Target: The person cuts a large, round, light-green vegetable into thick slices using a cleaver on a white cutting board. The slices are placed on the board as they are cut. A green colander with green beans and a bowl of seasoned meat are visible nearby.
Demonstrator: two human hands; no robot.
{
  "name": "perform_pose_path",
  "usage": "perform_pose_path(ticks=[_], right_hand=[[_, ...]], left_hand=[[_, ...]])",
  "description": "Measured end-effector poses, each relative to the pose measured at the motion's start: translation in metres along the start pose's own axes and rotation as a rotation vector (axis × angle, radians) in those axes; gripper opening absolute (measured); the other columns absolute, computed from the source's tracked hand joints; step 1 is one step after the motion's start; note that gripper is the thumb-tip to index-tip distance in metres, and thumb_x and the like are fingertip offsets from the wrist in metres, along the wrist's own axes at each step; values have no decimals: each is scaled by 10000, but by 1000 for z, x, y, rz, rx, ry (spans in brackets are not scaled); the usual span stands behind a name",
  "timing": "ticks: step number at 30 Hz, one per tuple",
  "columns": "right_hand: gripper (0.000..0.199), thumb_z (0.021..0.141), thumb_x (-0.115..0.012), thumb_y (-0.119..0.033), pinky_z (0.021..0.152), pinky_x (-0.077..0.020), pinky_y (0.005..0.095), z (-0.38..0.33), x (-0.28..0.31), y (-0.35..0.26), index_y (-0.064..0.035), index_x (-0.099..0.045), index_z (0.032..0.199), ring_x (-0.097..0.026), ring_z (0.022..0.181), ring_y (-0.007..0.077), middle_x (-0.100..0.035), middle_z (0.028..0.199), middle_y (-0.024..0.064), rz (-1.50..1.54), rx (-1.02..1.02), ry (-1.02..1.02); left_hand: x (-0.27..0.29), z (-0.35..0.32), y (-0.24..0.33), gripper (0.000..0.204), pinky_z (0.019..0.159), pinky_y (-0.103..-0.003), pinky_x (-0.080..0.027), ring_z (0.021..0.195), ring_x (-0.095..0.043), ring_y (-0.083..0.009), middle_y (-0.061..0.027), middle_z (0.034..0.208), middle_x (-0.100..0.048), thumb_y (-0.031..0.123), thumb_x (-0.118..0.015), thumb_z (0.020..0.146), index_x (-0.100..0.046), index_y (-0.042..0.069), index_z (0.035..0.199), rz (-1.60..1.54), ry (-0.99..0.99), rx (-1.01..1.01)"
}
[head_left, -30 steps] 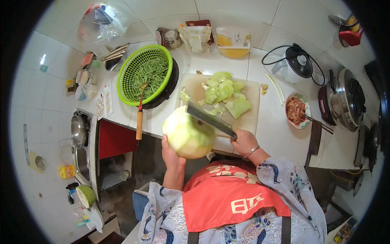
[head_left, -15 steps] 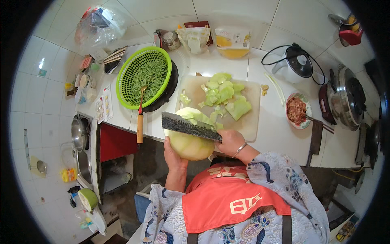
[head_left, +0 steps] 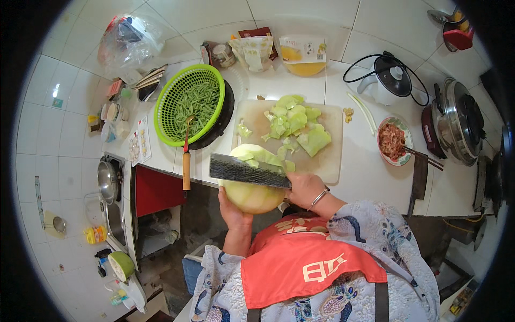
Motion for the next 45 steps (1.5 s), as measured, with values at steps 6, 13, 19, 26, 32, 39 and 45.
perform_pose_path(ticks=[6,13,19,26,32,39,45], right_hand=[[228,756,-605,-224,698,-510,463,-15,2,42,-29,-609,873,-638,766,375,-649,800,202,-3,-182,-14],[195,759,-586,-202,677,-515,451,-17,17,12,-27,-598,843,-643,752,368,-645,779,210,7,-128,-22],[206,763,-599,-220,665,-509,456,-16,3,31,-28,-593,839,-635,739,375,-644,783,204,65,-28,80],[239,766,-610,-241,673,-488,477,-28,-22,29,-7,-599,815,-613,746,408,-618,754,236,410,-180,38],[242,784,-586,-251,680,-498,476,-32,-13,35,-18,-587,851,-621,755,396,-633,791,221,212,-209,50],[246,766,-620,-267,656,-514,457,-9,2,19,-40,-586,856,-643,732,368,-643,748,200,93,-103,91],[227,747,-600,-215,701,-492,484,-7,-35,102,-7,-617,838,-608,738,407,-633,790,224,136,-348,33]], left_hand=[[-13,5,3,425,879,-403,-490,1000,-602,-251,-119,1121,-594,370,-429,963,-507,10,1175,75,34,-47],[-3,7,6,442,906,-410,-473,1048,-577,-257,-109,1166,-576,395,-379,971,-499,38,1202,89,16,-12],[-10,-3,3,446,923,-409,-459,1071,-564,-256,-102,1180,-573,402,-381,967,-503,48,1209,73,-1,-3],[-9,12,4,436,914,-394,-464,1052,-574,-255,-125,1174,-572,368,-400,971,-492,10,1202,122,-5,-22],[-25,6,-2,426,906,-395,-472,1025,-587,-257,-127,1136,-583,357,-394,975,-495,-1,1183,137,-23,-35],[-28,-5,-5,415,900,-411,-477,1018,-585,-263,-121,1128,-578,346,-381,978,-494,0,1176,140,-50,-13],[-25,4,-5,446,928,-408,-460,1065,-569,-277,-136,1193,-561,355,-385,973,-473,-5,1223,126,-63,-17]])
Point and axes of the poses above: each hand's wrist, its own z-axis towards the middle knuckle, its own x-axis out of the back of the hand, y = z × x, the point moved 9 cm from there along z, towards the middle knuckle
